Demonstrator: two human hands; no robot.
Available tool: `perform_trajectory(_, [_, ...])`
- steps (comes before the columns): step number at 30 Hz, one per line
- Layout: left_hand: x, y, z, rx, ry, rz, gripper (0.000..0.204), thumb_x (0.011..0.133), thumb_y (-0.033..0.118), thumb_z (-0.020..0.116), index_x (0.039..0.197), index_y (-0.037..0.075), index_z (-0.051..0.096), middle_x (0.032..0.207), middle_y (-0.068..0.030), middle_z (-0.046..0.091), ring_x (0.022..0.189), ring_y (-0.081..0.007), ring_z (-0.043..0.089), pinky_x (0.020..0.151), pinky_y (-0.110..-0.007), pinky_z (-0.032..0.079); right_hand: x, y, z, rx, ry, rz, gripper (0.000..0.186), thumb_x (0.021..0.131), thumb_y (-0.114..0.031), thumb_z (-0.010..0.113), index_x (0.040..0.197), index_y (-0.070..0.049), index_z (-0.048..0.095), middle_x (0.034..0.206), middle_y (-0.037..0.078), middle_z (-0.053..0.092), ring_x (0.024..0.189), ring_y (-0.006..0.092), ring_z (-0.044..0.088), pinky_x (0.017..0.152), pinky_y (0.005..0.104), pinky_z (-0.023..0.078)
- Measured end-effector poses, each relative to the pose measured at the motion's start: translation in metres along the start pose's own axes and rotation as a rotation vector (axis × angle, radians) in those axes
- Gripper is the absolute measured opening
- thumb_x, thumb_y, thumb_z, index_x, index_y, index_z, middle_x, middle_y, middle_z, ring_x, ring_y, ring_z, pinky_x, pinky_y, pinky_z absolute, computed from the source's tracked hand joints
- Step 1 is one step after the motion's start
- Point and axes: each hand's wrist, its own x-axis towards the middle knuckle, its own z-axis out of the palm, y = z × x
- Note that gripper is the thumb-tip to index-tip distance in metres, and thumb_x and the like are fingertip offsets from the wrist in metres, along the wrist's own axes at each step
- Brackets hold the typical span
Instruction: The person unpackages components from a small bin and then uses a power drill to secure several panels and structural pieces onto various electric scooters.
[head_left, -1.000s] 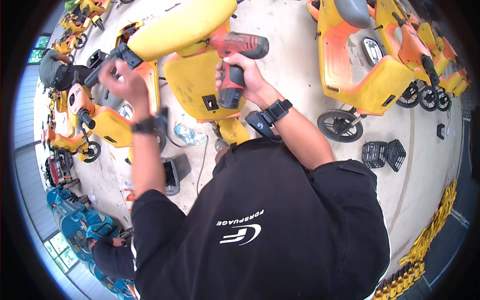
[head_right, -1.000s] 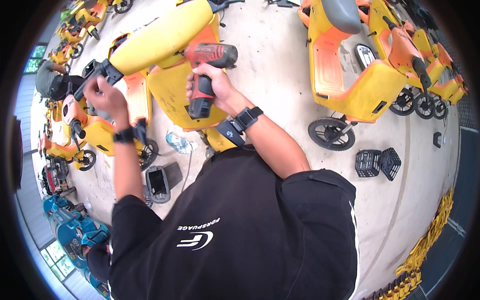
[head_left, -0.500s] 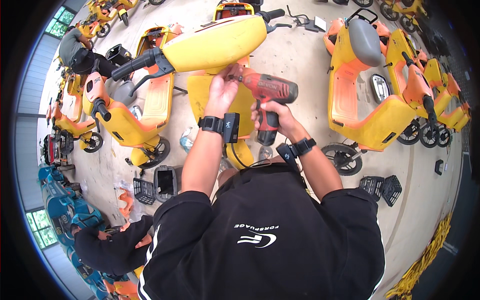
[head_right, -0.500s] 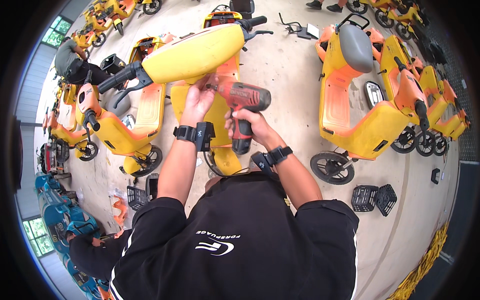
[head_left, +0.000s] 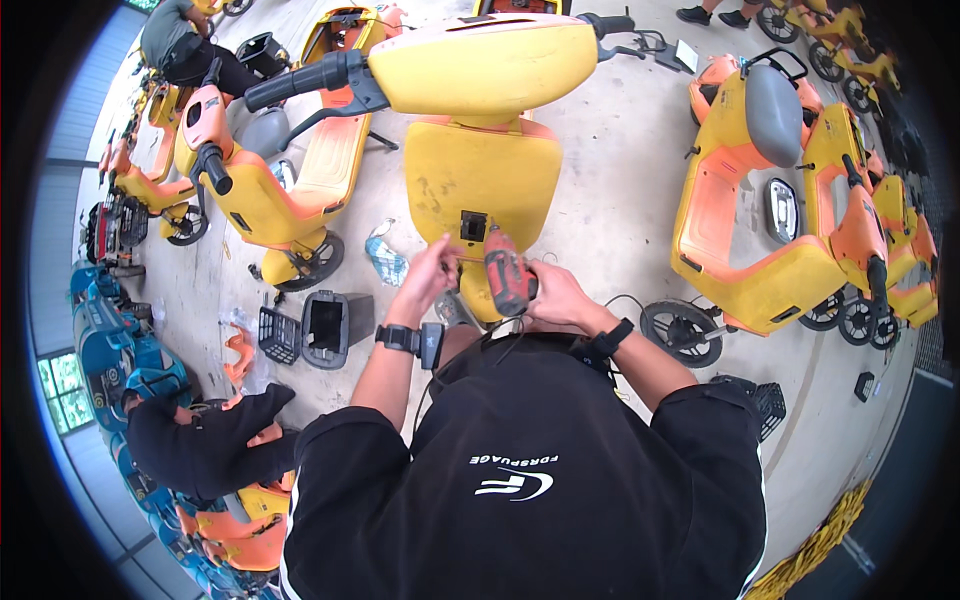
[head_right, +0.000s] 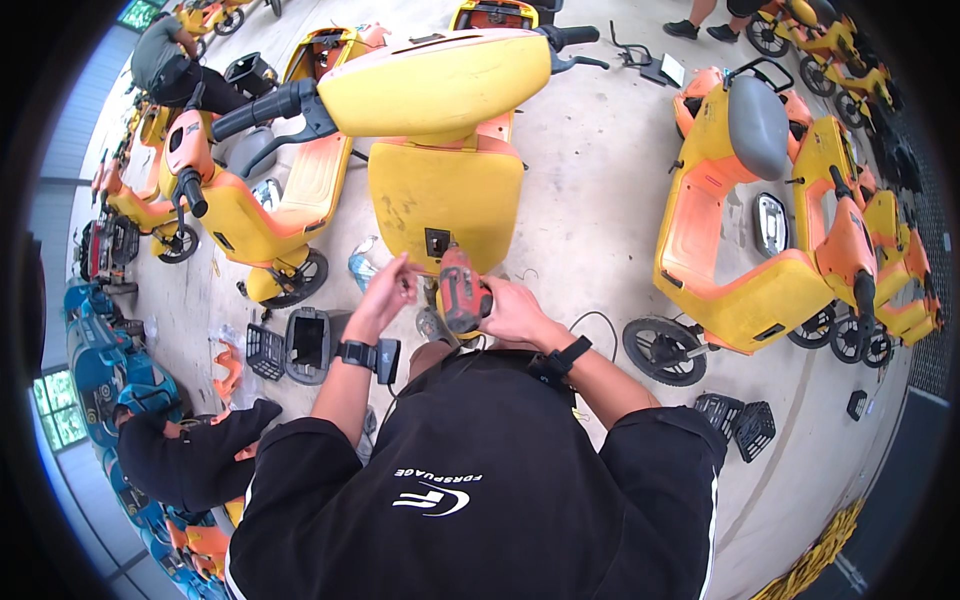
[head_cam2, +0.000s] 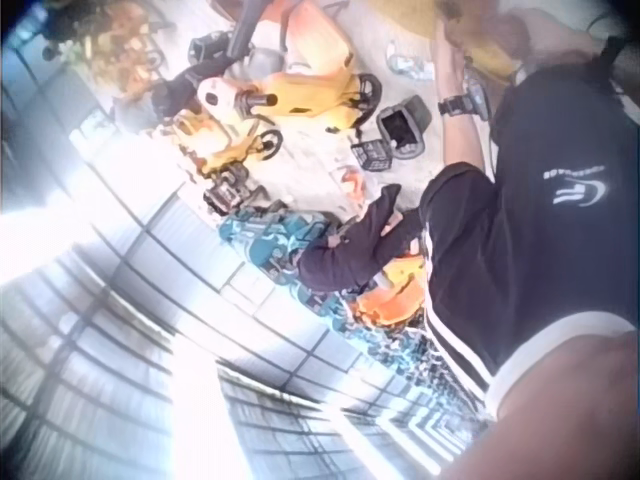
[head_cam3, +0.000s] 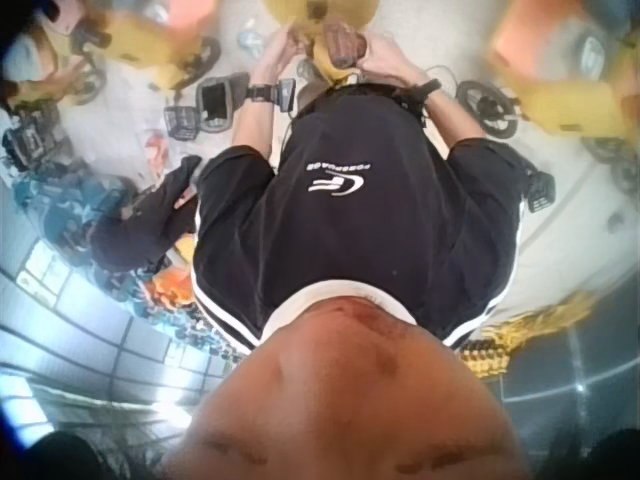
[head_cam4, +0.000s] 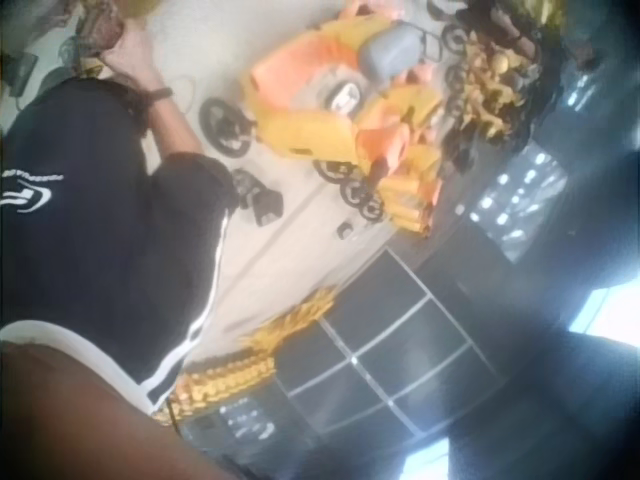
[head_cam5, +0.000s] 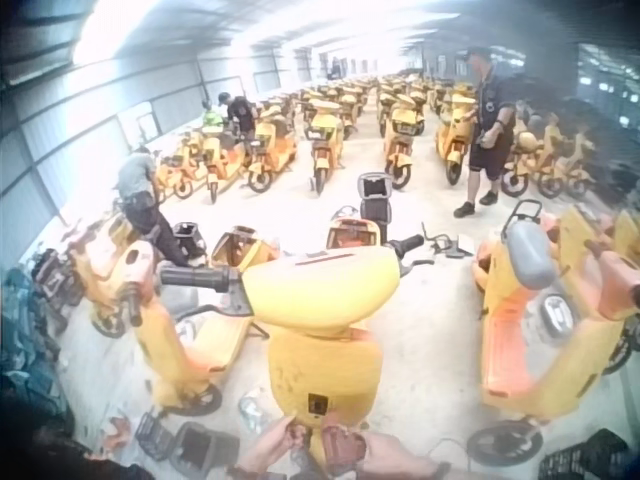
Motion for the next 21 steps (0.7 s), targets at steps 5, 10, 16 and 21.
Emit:
perform_trajectory(5, [-0.024, -0.03, -0.004, 0.001, -0.069, -0.18, 0.045, 0.092, 0.049, 0.057, 0.09, 0.005, 0.063, 0.062, 0.0034, 0.049, 0.052, -0.0085, 0.045, 0.048, -0.024, 0.036, 0.019, 0.008, 0.042, -0.112, -0.051, 0.011, 0.058, 0.067, -0.027, 0.071, 0.116, 0.0, 0.055, 0.105, 0.022, 0.062, 0.098, 0.0393, 0.06, 0.084, 0.0425, 0.049])
perform_trajectory(10, [-0.022, -0.057, -0.013, 0.322, 0.002, -0.14, 0.048, 0.086, 0.045, 0.069, 0.095, -0.002, 0.064, 0.074, -0.0034, 0.061, 0.06, -0.0083, 0.055, 0.05, -0.023, 0.042, 0.032, 0.031, 0.077, -0.304, -0.203, 0.085, 0.058, 0.067, -0.028, 0.073, 0.114, 0.0, 0.055, 0.109, 0.022, 0.06, 0.1, 0.0393, 0.059, 0.085, 0.0442, 0.049])
perform_trajectory(16, [0.013, -0.104, -0.029, 0.453, 0.258, 0.001, 0.038, 0.076, 0.031, 0.077, 0.087, -0.004, 0.07, 0.079, -0.0067, 0.068, 0.068, -0.0103, 0.061, 0.061, -0.028, 0.05, 0.043, 0.053, 0.106, -0.365, -0.182, 0.137, 0.062, 0.066, -0.025, 0.075, 0.118, 0.0, 0.052, 0.111, 0.021, 0.058, 0.098, 0.0406, 0.06, 0.084, 0.0463, 0.05])
perform_trajectory(21, [0.026, -0.139, -0.038, 0.429, 0.266, 0.11, 0.043, 0.073, 0.036, 0.078, 0.086, -0.005, 0.069, 0.076, -0.0097, 0.066, 0.067, -0.0144, 0.06, 0.063, -0.03, 0.049, 0.038, 0.063, 0.115, -0.396, -0.122, 0.136, 0.064, 0.066, -0.026, 0.075, 0.12, -0.001, 0.051, 0.112, 0.02, 0.058, 0.098, 0.0406, 0.06, 0.084, 0.0466, 0.05])
